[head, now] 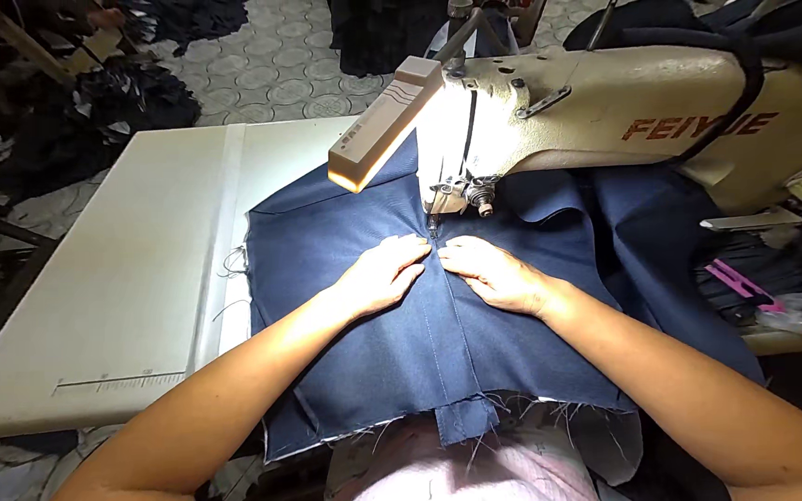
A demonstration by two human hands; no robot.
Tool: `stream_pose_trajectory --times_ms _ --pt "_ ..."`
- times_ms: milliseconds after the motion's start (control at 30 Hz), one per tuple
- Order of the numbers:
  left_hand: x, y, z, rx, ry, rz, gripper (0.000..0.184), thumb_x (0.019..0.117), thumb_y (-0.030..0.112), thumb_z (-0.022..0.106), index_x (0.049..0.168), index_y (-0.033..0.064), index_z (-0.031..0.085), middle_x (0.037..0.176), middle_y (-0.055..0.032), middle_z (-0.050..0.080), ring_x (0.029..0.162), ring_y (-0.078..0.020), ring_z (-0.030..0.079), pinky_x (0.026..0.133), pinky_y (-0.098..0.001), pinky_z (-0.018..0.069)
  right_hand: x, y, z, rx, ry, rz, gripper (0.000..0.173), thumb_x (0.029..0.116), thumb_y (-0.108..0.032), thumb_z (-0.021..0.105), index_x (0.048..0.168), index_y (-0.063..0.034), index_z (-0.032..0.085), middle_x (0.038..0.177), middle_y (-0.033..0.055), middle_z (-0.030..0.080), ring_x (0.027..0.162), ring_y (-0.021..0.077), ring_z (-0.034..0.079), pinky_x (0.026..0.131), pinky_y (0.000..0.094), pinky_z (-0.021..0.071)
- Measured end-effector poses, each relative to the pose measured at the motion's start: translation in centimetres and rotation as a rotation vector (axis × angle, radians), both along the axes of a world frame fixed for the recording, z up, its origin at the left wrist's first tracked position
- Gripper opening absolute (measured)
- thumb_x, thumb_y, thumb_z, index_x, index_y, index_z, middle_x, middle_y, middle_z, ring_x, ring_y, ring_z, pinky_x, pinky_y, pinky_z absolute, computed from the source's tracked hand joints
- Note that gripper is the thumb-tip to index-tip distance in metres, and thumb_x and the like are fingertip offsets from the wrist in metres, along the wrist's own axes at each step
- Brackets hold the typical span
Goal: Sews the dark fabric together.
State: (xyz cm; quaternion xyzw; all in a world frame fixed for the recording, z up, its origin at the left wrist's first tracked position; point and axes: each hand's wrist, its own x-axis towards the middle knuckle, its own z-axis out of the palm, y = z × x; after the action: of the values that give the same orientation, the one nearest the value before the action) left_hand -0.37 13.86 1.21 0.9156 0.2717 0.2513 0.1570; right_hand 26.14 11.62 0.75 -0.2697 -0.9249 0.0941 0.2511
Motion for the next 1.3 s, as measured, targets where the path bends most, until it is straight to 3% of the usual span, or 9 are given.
stream_pose_trajectory --times_ms 167,267,400,1000,1200,1300 --pt "0.2 0.1 0.0 0.021 0.073 -0.022 0.041 0.1041 0.019 0.045 0.135 0.0001 0.065 0.142 -0.0156 0.063 0.139 -0.0315 0.054 0.118 -0.0514 0.036 0.3 0.1 -0.2 -0.01 0.02 0.035 0.041 0.0932 -0.001 0.045 0.122 -0.0007 0.074 0.13 0.0125 0.071 0.134 0.0317 0.058 0.119 0.0419 0.0378" --pt "0.3 0.0 -0.3 0.062 0.115 -0.022 0.043 0.1045 0.02 0.042 0.137 0.0022 0.064 0.144 -0.0144 0.06 0.141 -0.0311 0.051 0.118 -0.054 0.0338 -0.1 -0.1 -0.3 0.035 0.039 -0.137 0.037 0.0922 -0.008 0.051 0.119 -0.0015 0.075 0.122 0.0156 0.071 0.124 0.0324 0.062 0.11 0.0459 0.045" --pt "0.3 0.0 -0.4 0.066 0.119 -0.024 0.044 0.1051 0.022 0.041 0.137 0.0026 0.064 0.145 -0.015 0.06 0.14 -0.0317 0.051 0.117 -0.0557 0.0347 -0.5 0.0 0.4 -0.032 -0.094 -0.28 0.043 0.0936 -0.015 0.049 0.13 -0.0071 0.071 0.126 0.0154 0.066 0.125 0.0348 0.057 0.106 0.0544 0.0441" --pt "0.2 1.0 -0.5 0.045 0.148 -0.043 0.047 0.1049 0.026 0.04 0.139 0.0043 0.062 0.147 -0.0151 0.058 0.142 -0.032 0.05 0.116 -0.0614 0.0321 -0.2 1.2 0.2 0.007 -0.059 -0.212 0.041 0.093 -0.016 0.048 0.123 -0.012 0.076 0.121 0.0122 0.068 0.123 0.032 0.059 0.103 0.0541 0.0449" --pt "0.7 0.0 0.4 0.078 0.269 0.104 0.045 0.107 0.032 0.042 0.142 0.0113 0.062 0.149 -0.0136 0.056 0.143 -0.0393 0.045 0.114 -0.0711 0.0273 -0.6 0.9 0.4 -0.009 -0.076 -0.28 0.038 0.0971 -0.016 0.049 0.126 -0.0084 0.074 0.131 0.0151 0.067 0.13 0.0332 0.058 0.112 0.054 0.0413" --pt "0.7 -2.1 0.2 -0.002 0.275 0.175 0.05 0.1066 0.041 0.039 0.147 0.0195 0.058 0.155 -0.0075 0.051 0.149 -0.0331 0.04 0.115 -0.0732 0.0221 -0.3 0.1 0.1 -0.056 -0.094 -0.303 0.041 0.0989 -0.023 0.047 0.13 -0.0095 0.071 0.141 0.0134 0.063 0.139 0.0332 0.053 0.116 0.0601 0.0344"
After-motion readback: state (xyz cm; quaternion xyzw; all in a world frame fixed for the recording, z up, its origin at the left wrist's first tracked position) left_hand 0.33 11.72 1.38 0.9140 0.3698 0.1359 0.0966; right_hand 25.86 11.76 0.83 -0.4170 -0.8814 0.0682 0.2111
